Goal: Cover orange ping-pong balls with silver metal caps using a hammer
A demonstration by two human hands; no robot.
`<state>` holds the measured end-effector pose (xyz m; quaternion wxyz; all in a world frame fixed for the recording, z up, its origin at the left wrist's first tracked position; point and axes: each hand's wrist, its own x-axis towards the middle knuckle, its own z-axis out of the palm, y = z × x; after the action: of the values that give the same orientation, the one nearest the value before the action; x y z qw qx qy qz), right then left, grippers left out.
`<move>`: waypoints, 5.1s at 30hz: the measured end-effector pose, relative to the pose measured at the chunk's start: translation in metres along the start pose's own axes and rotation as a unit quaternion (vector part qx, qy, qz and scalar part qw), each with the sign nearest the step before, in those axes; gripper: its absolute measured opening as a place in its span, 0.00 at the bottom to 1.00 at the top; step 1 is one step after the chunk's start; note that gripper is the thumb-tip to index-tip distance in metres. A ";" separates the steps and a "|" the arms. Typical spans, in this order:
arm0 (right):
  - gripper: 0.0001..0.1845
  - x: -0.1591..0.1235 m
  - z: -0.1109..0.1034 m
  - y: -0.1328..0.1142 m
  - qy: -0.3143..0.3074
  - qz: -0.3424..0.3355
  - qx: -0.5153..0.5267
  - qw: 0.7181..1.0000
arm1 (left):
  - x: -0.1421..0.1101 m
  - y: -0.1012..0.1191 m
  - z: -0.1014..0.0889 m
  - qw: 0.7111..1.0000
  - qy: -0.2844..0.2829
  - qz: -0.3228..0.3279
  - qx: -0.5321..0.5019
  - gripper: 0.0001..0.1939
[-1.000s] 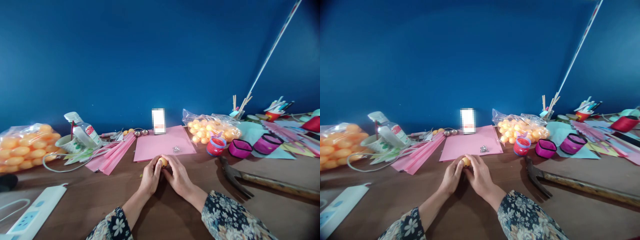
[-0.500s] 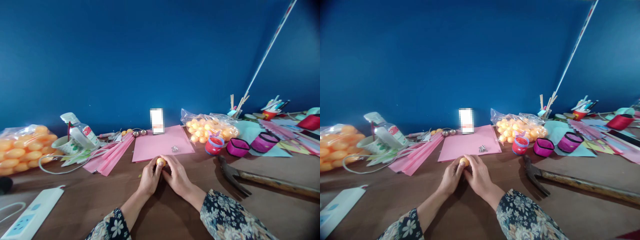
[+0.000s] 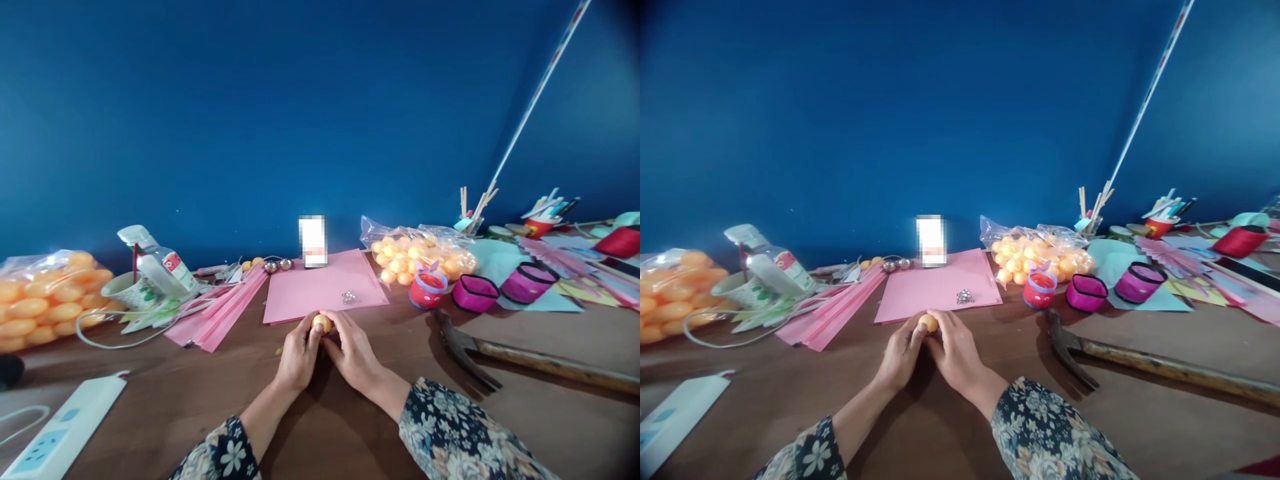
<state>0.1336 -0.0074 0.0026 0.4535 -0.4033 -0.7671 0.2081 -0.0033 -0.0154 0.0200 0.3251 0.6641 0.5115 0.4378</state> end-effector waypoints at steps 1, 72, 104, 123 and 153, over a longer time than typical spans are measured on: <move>0.20 0.000 0.000 0.000 0.000 -0.002 0.000 1.000 | 0.000 0.000 0.000 1.000 0.000 0.000 0.000 0.21; 0.24 0.001 0.000 0.000 0.022 0.014 0.040 0.999 | -0.001 -0.007 0.003 0.999 0.003 -0.021 -0.035 0.23; 0.24 0.004 0.001 -0.002 0.013 0.022 0.086 0.996 | 0.000 -0.007 0.003 1.000 0.015 -0.017 -0.013 0.22; 0.27 0.005 -0.001 -0.004 0.010 0.028 0.097 0.995 | -0.001 0.007 0.002 1.000 0.004 -0.010 -0.008 0.16; 0.17 0.004 0.003 0.001 0.028 0.042 0.119 0.992 | 0.005 -0.014 0.002 0.991 0.068 -0.053 -0.102 0.18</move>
<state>0.1305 -0.0040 0.0029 0.5104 -0.3837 -0.7065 0.3053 -0.0066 -0.0070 0.0076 0.3783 0.5677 0.5199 0.5142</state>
